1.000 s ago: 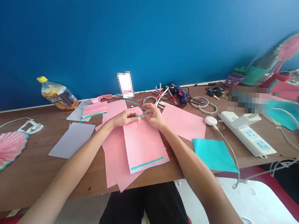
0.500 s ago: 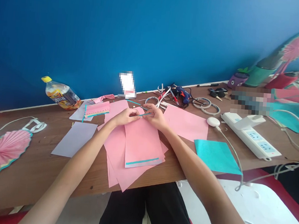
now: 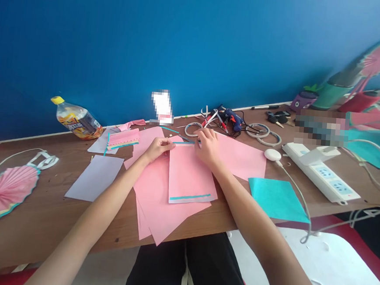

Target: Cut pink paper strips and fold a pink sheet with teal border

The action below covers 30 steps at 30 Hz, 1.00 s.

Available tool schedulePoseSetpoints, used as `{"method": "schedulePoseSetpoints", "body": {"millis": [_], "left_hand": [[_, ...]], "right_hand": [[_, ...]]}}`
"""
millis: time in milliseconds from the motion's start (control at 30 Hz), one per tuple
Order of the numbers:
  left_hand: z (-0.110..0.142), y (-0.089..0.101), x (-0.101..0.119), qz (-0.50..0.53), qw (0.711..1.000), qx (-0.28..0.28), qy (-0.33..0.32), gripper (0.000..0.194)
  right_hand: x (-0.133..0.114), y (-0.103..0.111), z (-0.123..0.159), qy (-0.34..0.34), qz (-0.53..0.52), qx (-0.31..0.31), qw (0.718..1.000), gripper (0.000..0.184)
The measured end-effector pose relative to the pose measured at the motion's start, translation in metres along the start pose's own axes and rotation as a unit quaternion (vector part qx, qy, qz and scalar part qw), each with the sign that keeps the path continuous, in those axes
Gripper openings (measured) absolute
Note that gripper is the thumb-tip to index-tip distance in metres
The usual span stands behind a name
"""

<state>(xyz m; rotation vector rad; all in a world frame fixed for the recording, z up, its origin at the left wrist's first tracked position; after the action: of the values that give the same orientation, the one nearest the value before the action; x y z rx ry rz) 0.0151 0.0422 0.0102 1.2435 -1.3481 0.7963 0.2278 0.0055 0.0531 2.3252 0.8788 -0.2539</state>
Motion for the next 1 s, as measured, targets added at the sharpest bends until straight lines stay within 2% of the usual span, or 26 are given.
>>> {"method": "schedulePoseSetpoints", "body": {"millis": [133,233,300,400,500,700,867,1000], "left_hand": [[0.002,-0.003,0.005,0.001,0.999,-0.041,-0.008,0.044],[0.004,-0.004,0.009,-0.001,0.998,-0.059,-0.021,0.048],[0.003,-0.004,0.008,0.006,0.998,-0.065,-0.014,0.048],[0.003,-0.004,0.005,0.025,0.996,-0.083,0.002,0.046],[0.002,-0.004,0.003,0.046,0.994,-0.1,0.005,0.042],[0.003,-0.001,0.003,0.066,0.993,-0.094,0.029,0.039],[0.004,0.0,0.008,0.024,0.997,-0.07,-0.006,0.032],[0.002,0.002,0.005,0.03,0.999,-0.044,-0.007,0.032]], "right_hand": [[-0.035,-0.008,0.006,0.132,-0.011,-0.079,0.988,0.028],[-0.049,-0.019,0.012,0.161,-0.014,-0.123,0.979,0.029],[-0.05,-0.023,0.013,0.149,0.008,-0.119,0.982,0.026],[-0.044,-0.026,0.013,0.09,0.04,-0.096,0.991,0.028],[-0.038,-0.029,0.014,0.043,0.028,-0.101,0.994,0.025],[-0.033,-0.028,0.015,0.042,0.024,-0.099,0.994,0.027],[-0.029,-0.026,0.016,0.028,0.01,-0.091,0.995,0.026],[-0.031,-0.024,0.015,0.037,0.017,-0.062,0.997,0.021]]}}
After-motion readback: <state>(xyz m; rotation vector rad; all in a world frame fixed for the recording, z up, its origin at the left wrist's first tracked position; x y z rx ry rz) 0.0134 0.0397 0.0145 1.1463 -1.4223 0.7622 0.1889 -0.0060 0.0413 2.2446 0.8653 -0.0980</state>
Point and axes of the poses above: each hand's wrist, its own z-axis away from the middle knuckle, its own y-axis out of the back of the hand, x = y × z, the point moved 4 cm from there along -z, towards the middle knuckle, and after that the axes turned 9 degrees about x, right-handed, at the moved point
